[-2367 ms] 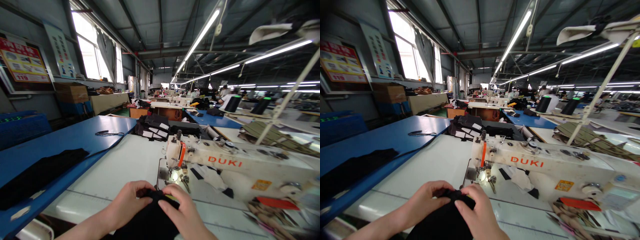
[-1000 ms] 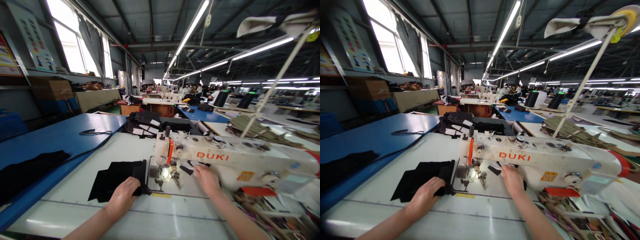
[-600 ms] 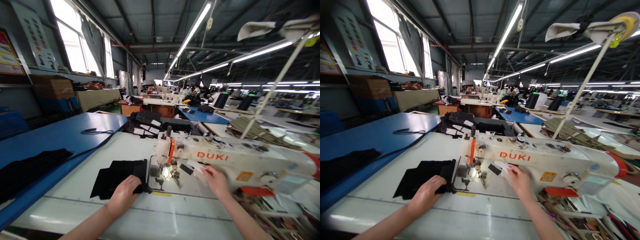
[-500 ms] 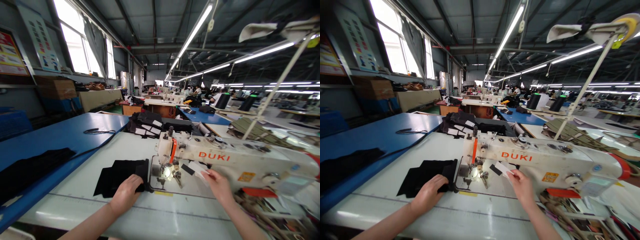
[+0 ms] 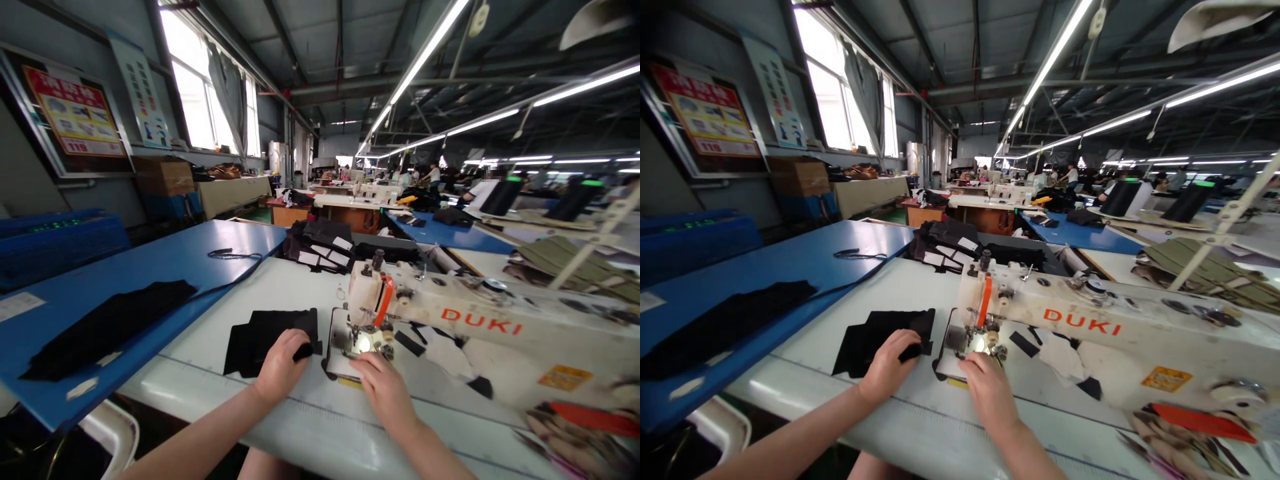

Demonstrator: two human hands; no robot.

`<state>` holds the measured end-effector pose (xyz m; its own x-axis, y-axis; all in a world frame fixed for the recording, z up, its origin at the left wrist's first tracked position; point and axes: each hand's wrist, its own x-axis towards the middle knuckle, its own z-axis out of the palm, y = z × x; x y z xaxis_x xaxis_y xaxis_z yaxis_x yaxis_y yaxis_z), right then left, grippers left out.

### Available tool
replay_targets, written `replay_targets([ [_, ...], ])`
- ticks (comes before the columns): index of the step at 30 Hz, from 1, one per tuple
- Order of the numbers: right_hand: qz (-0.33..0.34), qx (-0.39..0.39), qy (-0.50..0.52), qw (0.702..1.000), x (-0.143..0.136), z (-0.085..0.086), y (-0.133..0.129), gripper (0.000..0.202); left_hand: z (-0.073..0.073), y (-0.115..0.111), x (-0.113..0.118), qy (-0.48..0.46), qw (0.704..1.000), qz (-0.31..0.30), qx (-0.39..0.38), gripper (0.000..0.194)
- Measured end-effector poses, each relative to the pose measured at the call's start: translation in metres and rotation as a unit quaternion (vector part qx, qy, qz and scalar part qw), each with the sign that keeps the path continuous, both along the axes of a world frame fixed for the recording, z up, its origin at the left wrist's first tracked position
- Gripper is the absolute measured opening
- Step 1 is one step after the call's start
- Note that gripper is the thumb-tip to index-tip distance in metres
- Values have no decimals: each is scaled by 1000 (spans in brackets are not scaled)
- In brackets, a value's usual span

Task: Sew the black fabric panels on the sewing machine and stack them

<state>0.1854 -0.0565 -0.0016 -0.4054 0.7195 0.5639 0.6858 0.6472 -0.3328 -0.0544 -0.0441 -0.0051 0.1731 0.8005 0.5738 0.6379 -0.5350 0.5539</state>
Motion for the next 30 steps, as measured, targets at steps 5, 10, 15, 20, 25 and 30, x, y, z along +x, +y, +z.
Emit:
replay_targets([
  [5, 15, -48, -102, 994, -8, 6, 16, 27, 5, 8, 11, -7, 1000, -12, 19, 33],
  [10, 35, -77, -127, 988, 5, 8, 15, 46, -1, 12, 23, 50, 996, -74, 15, 39],
  [15, 10, -100, -96, 990, 21, 8, 0, 52, -3, 16, 25, 68, 995, -71, 20, 40],
  [20, 10, -129, -124, 984, 15, 14, -11, 35, -1, 22, 37, 120, 985, -92, 79, 34],
  [25, 1, -128, -136, 982, 11, 14, -9, 30, -9, 24, 50, 214, 965, -139, 67, 26],
  [30, 1, -129, -137, 982, 13, 13, -10, 30, -12, 23, 50, 225, 963, -136, 60, 27],
])
